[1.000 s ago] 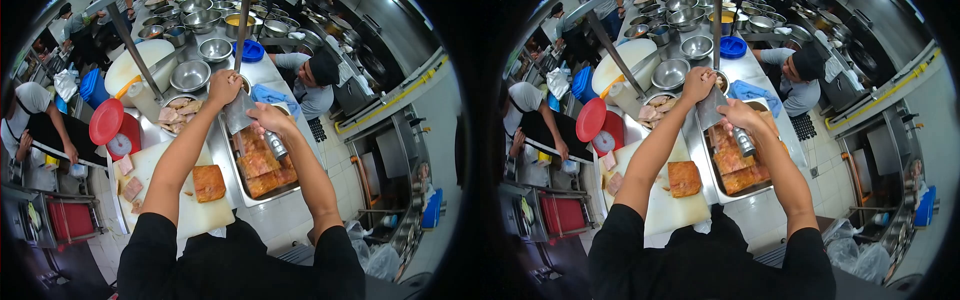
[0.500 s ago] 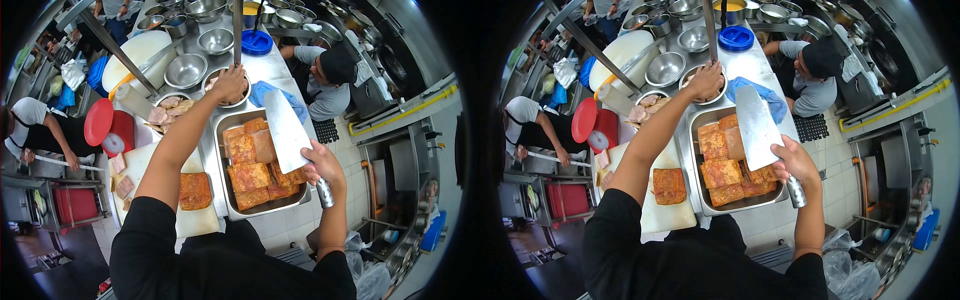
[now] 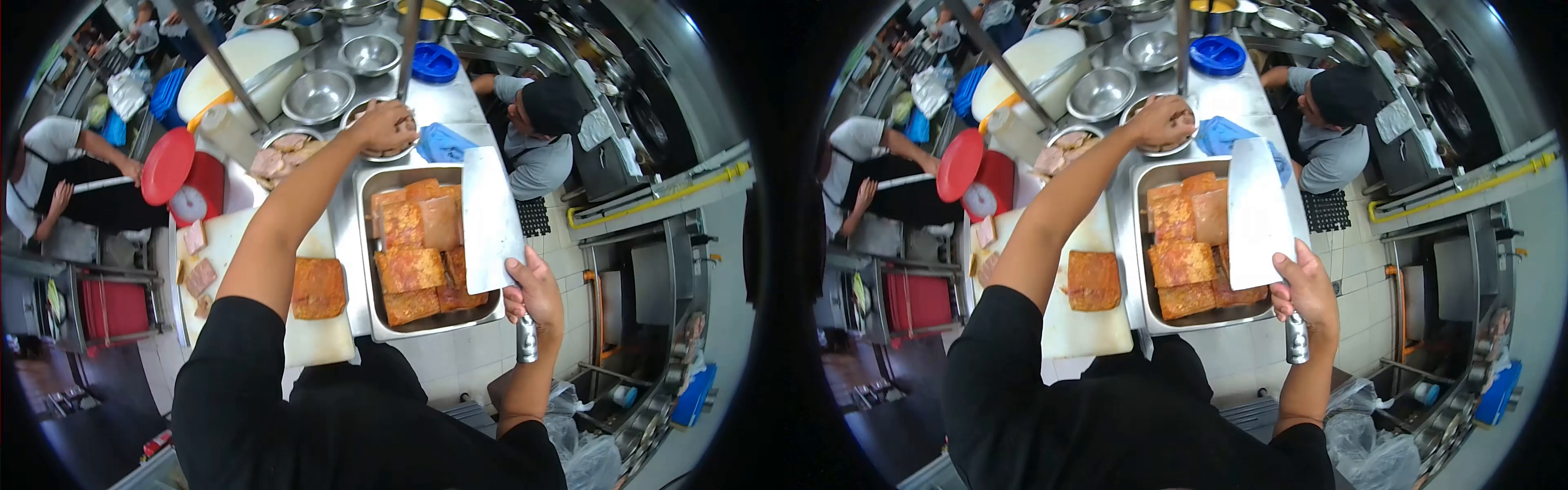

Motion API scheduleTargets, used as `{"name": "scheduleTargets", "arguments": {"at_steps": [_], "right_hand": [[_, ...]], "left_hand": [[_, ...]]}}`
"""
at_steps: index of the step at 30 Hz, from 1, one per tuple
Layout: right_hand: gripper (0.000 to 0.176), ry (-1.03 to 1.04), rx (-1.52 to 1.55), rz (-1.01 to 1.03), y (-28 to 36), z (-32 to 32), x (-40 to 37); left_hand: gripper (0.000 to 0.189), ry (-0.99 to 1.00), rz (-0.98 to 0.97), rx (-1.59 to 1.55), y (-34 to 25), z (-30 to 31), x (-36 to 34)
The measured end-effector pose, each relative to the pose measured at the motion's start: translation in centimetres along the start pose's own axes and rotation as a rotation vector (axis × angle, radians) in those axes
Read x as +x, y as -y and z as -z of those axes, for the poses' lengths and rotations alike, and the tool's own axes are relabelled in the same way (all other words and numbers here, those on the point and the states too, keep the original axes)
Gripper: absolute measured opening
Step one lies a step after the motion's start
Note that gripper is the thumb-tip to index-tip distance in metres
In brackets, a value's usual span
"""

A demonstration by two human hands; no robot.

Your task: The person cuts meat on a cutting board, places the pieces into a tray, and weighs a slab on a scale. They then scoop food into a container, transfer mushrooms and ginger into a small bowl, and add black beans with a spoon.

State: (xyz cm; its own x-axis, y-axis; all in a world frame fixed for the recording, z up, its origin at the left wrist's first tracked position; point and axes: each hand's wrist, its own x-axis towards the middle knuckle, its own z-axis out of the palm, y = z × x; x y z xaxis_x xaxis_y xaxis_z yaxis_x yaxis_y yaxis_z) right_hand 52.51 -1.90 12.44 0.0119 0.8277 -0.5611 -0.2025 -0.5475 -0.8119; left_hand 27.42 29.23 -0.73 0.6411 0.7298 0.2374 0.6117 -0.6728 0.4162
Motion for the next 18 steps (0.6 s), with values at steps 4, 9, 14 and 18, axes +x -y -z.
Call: {"name": "scheduleTargets", "arguments": {"at_steps": [4,9,14,18], "right_hand": [[0.022,-0.068,-0.038,0.019,0.0,-0.5,-0.9],[0.013,-0.047,0.064,0.128,-1.6,-3.6,-2.8],[0.014,-0.006,0.122,0.143,-4.6,-6.2,-4.8],[0.016,-0.03,0.008,0.068,-6.0,-9.2,-6.7]], "left_hand": [[0.048,-0.111,-0.073,-0.028,0.7,1.8,0.1],[0.033,-0.35,-0.205,-0.154,-2.9,11.6,-10.4],[0.023,-0.153,0.264,-0.07,-7.8,16.3,-29.7],[0.041,-0.122,0.494,0.143,-6.1,6.7,-38.1]]}}
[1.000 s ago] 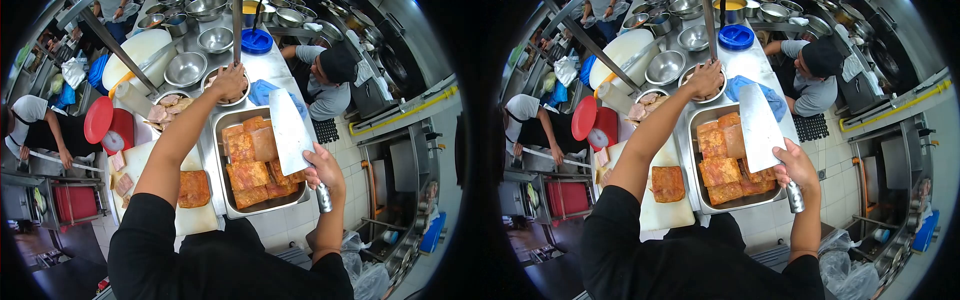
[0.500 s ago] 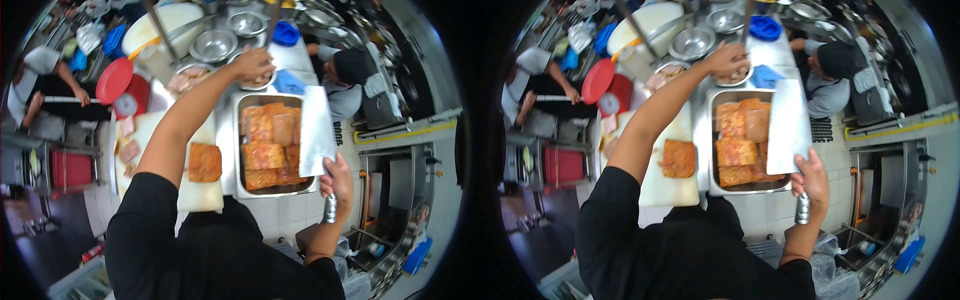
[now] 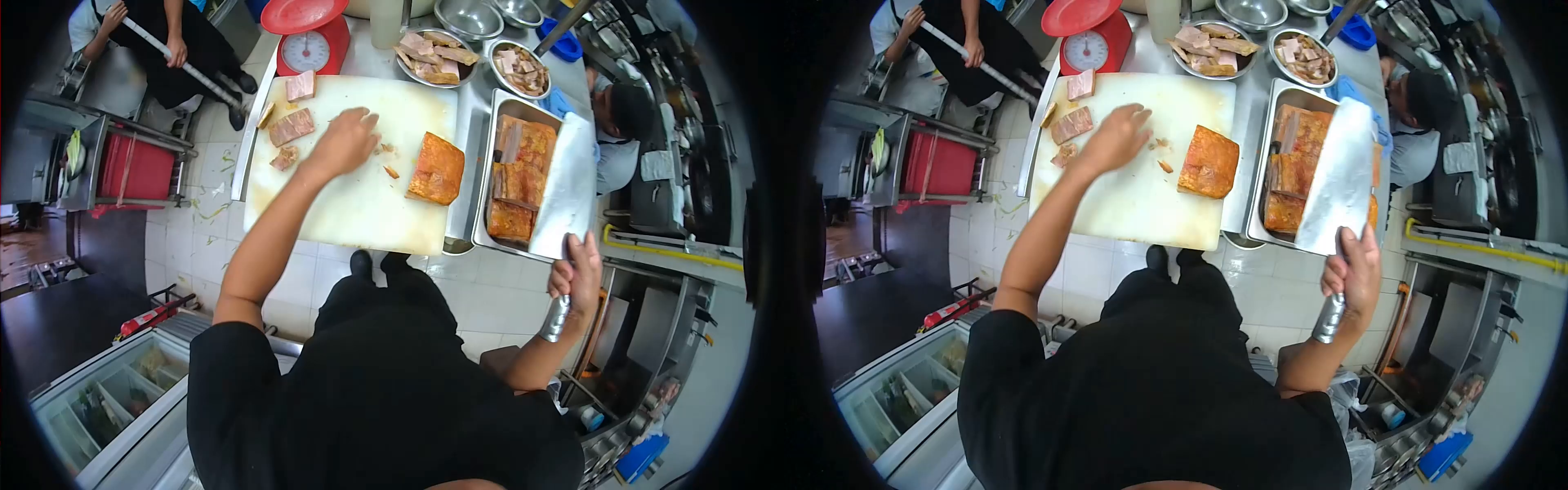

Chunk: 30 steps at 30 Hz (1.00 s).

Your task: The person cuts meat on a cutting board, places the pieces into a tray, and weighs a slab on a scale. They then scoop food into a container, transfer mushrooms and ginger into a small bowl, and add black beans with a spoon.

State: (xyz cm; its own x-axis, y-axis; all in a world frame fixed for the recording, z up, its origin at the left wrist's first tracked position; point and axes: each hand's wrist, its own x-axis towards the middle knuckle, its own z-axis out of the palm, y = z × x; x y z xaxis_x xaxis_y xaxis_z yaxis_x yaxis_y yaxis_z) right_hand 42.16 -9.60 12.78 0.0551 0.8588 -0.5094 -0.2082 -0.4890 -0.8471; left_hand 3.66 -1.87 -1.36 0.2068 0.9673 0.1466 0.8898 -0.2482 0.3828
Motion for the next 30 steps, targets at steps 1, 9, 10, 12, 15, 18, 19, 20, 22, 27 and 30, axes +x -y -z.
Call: {"name": "scheduleTargets", "arguments": {"at_steps": [1,9,10,12,15,18,19,20,22,27,30], "right_hand": [[0.018,0.014,-0.018,0.004,-0.3,-0.9,-1.0],[0.024,0.083,-0.095,-0.101,-6.0,-2.4,-7.9],[0.024,0.085,-0.102,-0.108,-6.7,-2.5,-8.6],[0.024,0.095,-0.108,-0.11,-7.7,-2.7,-10.0],[0.026,0.158,-0.185,-0.169,-8.9,-3.1,-11.1],[0.026,0.207,-0.204,-0.211,-9.8,-3.2,-11.6],[0.026,0.215,-0.201,-0.206,-9.9,-3.0,-11.5],[0.028,0.233,-0.219,-0.205,-9.8,-2.7,-11.3],[0.031,0.239,-0.245,-0.184,-9.3,-2.2,-11.1],[0.031,0.13,-0.179,-0.067,-7.7,1.1,-11.2],[0.036,0.1,-0.082,0.031,-6.7,2.8,-11.8]], "left_hand": [[0.046,-0.107,-0.023,0.01,0.3,-2.1,-1.5],[0.022,-0.248,-0.21,-0.308,-1.8,-4.7,-3.7],[0.022,-0.253,-0.222,-0.311,-1.5,-4.8,-3.7],[0.006,-0.309,-0.16,-0.174,-0.4,-4.1,-4.3],[0.003,-0.342,-0.102,-0.179,1.2,-2.6,-7.3],[0.003,-0.31,-0.058,-0.167,1.9,-2.7,-10.3],[0.003,-0.314,-0.058,-0.158,2.0,-2.4,-11.1],[0.003,-0.29,-0.023,-0.139,2.0,-2.1,-11.8],[0.006,-0.28,0.043,-0.16,2.0,-1.6,-13.2],[0.005,-0.276,0.195,-0.181,0.6,0.0,-16.1],[0.008,-0.129,0.298,-0.271,-1.4,0.4,-17.0]]}}
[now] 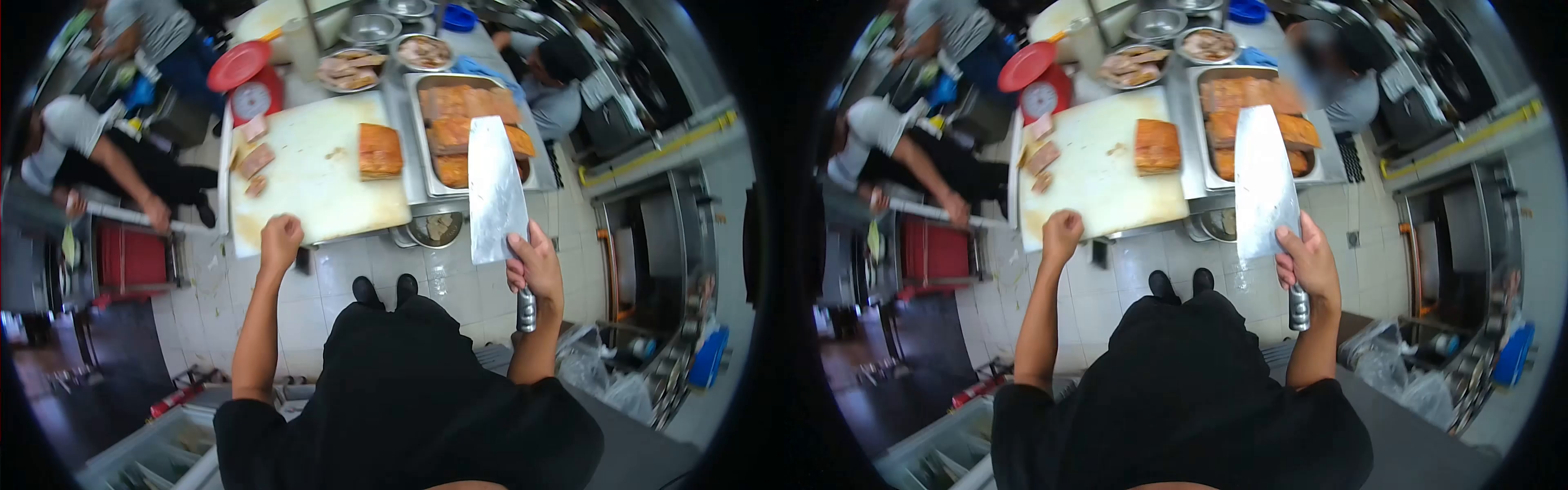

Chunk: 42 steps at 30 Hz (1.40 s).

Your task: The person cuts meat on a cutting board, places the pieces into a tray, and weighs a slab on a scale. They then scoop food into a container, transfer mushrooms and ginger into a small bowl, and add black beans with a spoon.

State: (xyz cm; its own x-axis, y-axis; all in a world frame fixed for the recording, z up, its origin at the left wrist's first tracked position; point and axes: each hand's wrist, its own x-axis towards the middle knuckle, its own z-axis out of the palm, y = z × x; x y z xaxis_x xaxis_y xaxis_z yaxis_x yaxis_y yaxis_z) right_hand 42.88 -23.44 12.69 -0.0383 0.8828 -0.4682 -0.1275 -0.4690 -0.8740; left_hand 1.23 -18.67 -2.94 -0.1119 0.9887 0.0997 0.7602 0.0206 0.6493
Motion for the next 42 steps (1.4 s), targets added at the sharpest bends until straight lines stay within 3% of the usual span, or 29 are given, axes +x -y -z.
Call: {"name": "scheduleTargets", "arguments": {"at_steps": [2,3,5,6,8,9,12,13,14,16,18,20,21,22,23,24,25,26,27,28,29,30,34,36,37,38,39,41,42], "right_hand": [[0.038,-0.033,0.054,0.041,0.5,1.6,-0.6],[0.039,-0.066,0.106,0.051,0.9,2.2,-1.3],[0.04,-0.068,0.186,0.098,1.3,4.2,-2.3],[0.041,-0.065,0.204,0.132,1.0,5.5,-2.8],[0.042,-0.059,0.271,0.202,0.9,7.1,-4.6],[0.041,-0.054,0.295,0.229,0.9,7.9,-5.4],[0.036,-0.127,0.312,0.297,-0.2,9.3,-7.9],[0.036,-0.139,0.341,0.306,-0.6,9.9,-8.7],[0.036,-0.166,0.349,0.316,-0.7,10.4,-9.8],[0.038,-0.217,0.361,0.35,-1.5,11.3,-11.4],[0.043,-0.285,0.389,0.338,-1.8,12.0,-12.9],[0.042,-0.403,0.37,0.323,-1.9,12.3,-14.4],[0.04,-0.624,0.398,0.206,-2.8,12.1,-14.6],[0.037,-0.671,0.287,0.201,-3.2,12.9,-15.1],[0.031,-0.659,0.427,0.188,-2.8,13.2,-15.8],[0.022,-0.764,0.327,0.25,-3.3,13.6,-16.0],[0.024,-0.748,0.504,0.323,-5.0,14.6,-16.3],[0.022,-0.72,0.489,0.378,-6.0,15.0,-16.3],[0.022,-0.676,0.476,0.385,-5.8,14.9,-16.1],[0.022,-0.662,0.471,0.401,-5.0,15.2,-15.4],[0.022,-0.589,0.47,0.392,-4.9,15.4,-14.4],[0.023,-0.577,0.473,0.36,-5.0,15.3,-13.5],[0.024,-0.492,0.397,0.175,-4.8,15.7,-9.2],[0.023,-0.401,0.341,0.142,-3.6,15.0,-6.8],[0.021,-0.335,0.28,0.122,-2.8,14.5,-5.7],[0.02,-0.296,0.26,0.107,-2.3,14.0,-4.8],[0.018,-0.261,0.238,0.091,-1.8,13.4,-3.9],[0.017,-0.214,0.202,0.075,-0.6,11.5,-2.5],[0.019,-0.164,0.203,0.076,-0.2,10.6,-2.0]], "left_hand": [[0.011,0.237,0.284,-0.461,-1.3,-1.0,-1.9],[0.008,0.395,0.35,-0.579,-2.4,-1.2,-2.8],[0.005,0.609,0.35,-1.227,-6.5,-3.0,-4.3],[0.009,0.584,0.548,-1.389,-10.2,-4.6,-5.3],[0.014,1.026,0.683,-1.677,-11.3,-10.1,-5.7],[0.012,1.141,0.876,-1.725,-10.9,-13.2,-5.8],[0.016,1.395,1.166,-1.455,-10.3,-23.5,-6.8],[0.017,1.392,1.16,-1.241,-9.7,-27.2,-7.3],[0.018,1.252,1.197,-1.004,-8.2,-32.1,-7.9],[0.016,1.294,0.906,-0.569,-9.6,-38.4,-8.8],[0.012,1.574,0.445,-0.34,-15.8,-43.0,-11.8],[0.013,2.038,-0.086,-0.429,-26.0,-41.8,-15.8],[0.014,2.223,-0.433,-0.601,-31.1,-39.9,-17.7],[0.016,2.315,-0.737,-0.842,-34.9,-38.0,-19.6],[0.019,2.285,-0.947,-1.034,-37.3,-37.3,-20.6],[0.022,2.161,-1.059,-1.084,-38.1,-37.2,-20.7],[0.036,1.494,-1.384,-0.91,-34.1,-42.2,-22.1],[0.04,1.796,-0.807,-0.254,-37.6,-31.6,-16.5],[0.05,1.773,-0.955,-0.215,-34.4,-36.8,-18.1],[0.056,1.612,-0.918,-0.22,-33.3,-33.7,-16.3],[0.065,1.628,-0.971,-0.38,-30.9,-33.1,-14.6],[0.068,1.435,-1.109,-0.442,-28.6,-31.5,-12.9],[0.04,1.283,-0.714,-0.456,-23.8,-17.4,-5.4],[0.032,0.714,-0.726,-0.357,-19.4,-11.8,-2.7],[0.027,0.619,-0.489,-0.244,-18.5,-8.4,-1.1],[0.041,0.518,-0.42,-0.263,-15.2,-7.2,1.1],[0.063,0.397,-0.485,-0.138,-14.7,-4.9,3.1],[0.088,0.243,-0.65,0.165,-14.3,-2.8,7.3],[0.088,0.238,-0.645,0.156,-14.0,-3.1,9.0]]}}
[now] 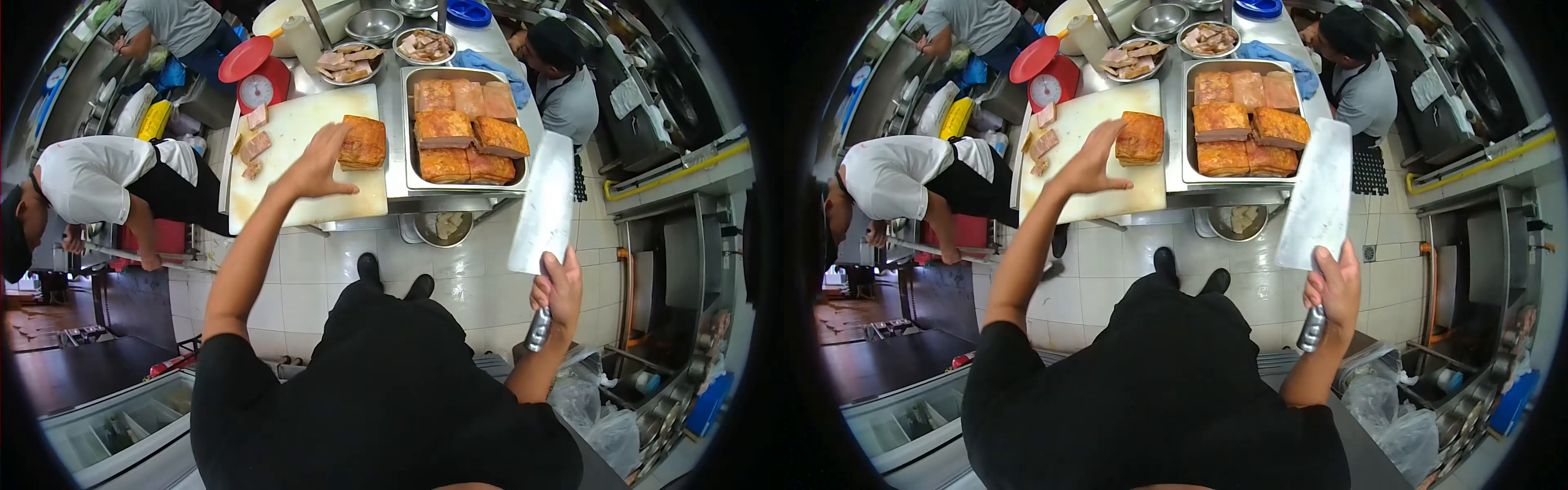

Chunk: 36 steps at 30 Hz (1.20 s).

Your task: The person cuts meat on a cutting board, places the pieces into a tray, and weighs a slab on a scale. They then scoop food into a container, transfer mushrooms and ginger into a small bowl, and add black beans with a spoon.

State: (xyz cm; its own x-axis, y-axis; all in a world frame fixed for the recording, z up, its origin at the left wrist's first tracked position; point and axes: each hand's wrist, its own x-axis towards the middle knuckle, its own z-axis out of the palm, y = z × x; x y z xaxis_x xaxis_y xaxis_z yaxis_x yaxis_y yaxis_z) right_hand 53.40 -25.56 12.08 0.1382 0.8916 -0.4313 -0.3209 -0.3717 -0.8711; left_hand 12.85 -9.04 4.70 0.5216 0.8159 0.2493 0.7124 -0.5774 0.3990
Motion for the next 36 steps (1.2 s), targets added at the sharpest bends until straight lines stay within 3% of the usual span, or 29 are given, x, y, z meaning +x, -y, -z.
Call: {"name": "scheduleTargets", "arguments": {"at_steps": [2,3,5,9,11,13,14,15,17,18,21,25,28,30,31,33,34,35,36], "right_hand": [[0.021,0.047,-0.003,0.0,0.1,-2.2,0.6],[0.023,0.08,-0.016,-0.011,0.2,-3.6,0.9],[0.026,0.097,-0.033,-0.02,-0.1,-5.5,1.2],[0.027,0.196,-0.048,-0.099,-2.3,-8.1,2.1],[0.026,0.229,-0.08,-0.123,-3.3,-9.3,2.4],[0.026,0.224,-0.061,-0.111,-3.8,-10.3,2.4],[0.027,0.203,-0.095,-0.115,-3.9,-10.9,2.4],[0.028,0.185,-0.129,-0.122,-4.1,-11.4,2.3],[0.029,0.164,-0.126,-0.121,-4.6,-12.5,2.4],[0.03,0.153,-0.134,-0.123,-4.8,-13.1,2.7],[0.032,0.181,-0.139,-0.13,-5.6,-14.7,3.6],[0.03,0.291,-0.184,-0.19,-5.0,-17.1,5.2],[0.028,0.38,-0.307,-0.203,-4.2,-18.6,7.0],[0.024,0.454,-0.427,-0.186,-3.9,-19.3,8.6],[0.024,0.47,-0.429,-0.199,-3.8,-19.6,9.1],[0.016,0.492,-0.619,-0.138,-3.4,-20.7,10.0],[0.014,0.505,-0.666,-0.119,-3.4,-21.0,10.5],[0.014,0.524,-0.669,-0.125,-3.3,-21.3,11.0],[0.015,0.549,-0.714,-0.101,-3.2,-21.5,11.5]], "left_hand": [[0.111,0.231,0.023,0.229,2.0,-0.3,2.3],[0.111,0.228,0.017,0.226,2.9,-0.4,3.5],[0.121,0.454,-0.024,0.273,4.2,-1.2,5.8],[0.109,0.684,0.061,0.206,4.5,-0.7,8.2],[0.099,0.639,0.003,0.192,5.8,-0.4,8.1],[0.095,0.621,0.105,-0.067,6.7,0.6,8.1],[0.088,0.708,0.191,-0.195,7.4,1.5,8.1],[0.088,0.716,0.179,-0.187,9.3,1.4,7.4],[0.085,0.808,0.587,-1.175,13.5,0.7,5.1],[0.081,0.778,0.572,-1.425,12.4,2.1,3.9],[0.089,0.842,0.545,-1.745,15.0,1.0,0.3],[0.09,0.768,0.625,-1.877,15.5,0.6,-2.3],[0.088,0.781,0.734,-1.684,15.2,1.4,-2.7],[0.076,0.657,1.022,-1.083,15.9,2.1,-2.9],[0.076,0.649,1.042,-1.088,16.2,2.5,-3.6],[0.056,0.284,0.766,-0.167,16.5,3.7,-4.6],[0.047,0.003,0.681,-0.144,13.4,4.6,-4.6],[0.047,-0.001,0.7,-0.14,12.4,4.4,-4.7],[0.048,-0.024,0.461,-0.072,11.8,4.2,-4.7]]}}
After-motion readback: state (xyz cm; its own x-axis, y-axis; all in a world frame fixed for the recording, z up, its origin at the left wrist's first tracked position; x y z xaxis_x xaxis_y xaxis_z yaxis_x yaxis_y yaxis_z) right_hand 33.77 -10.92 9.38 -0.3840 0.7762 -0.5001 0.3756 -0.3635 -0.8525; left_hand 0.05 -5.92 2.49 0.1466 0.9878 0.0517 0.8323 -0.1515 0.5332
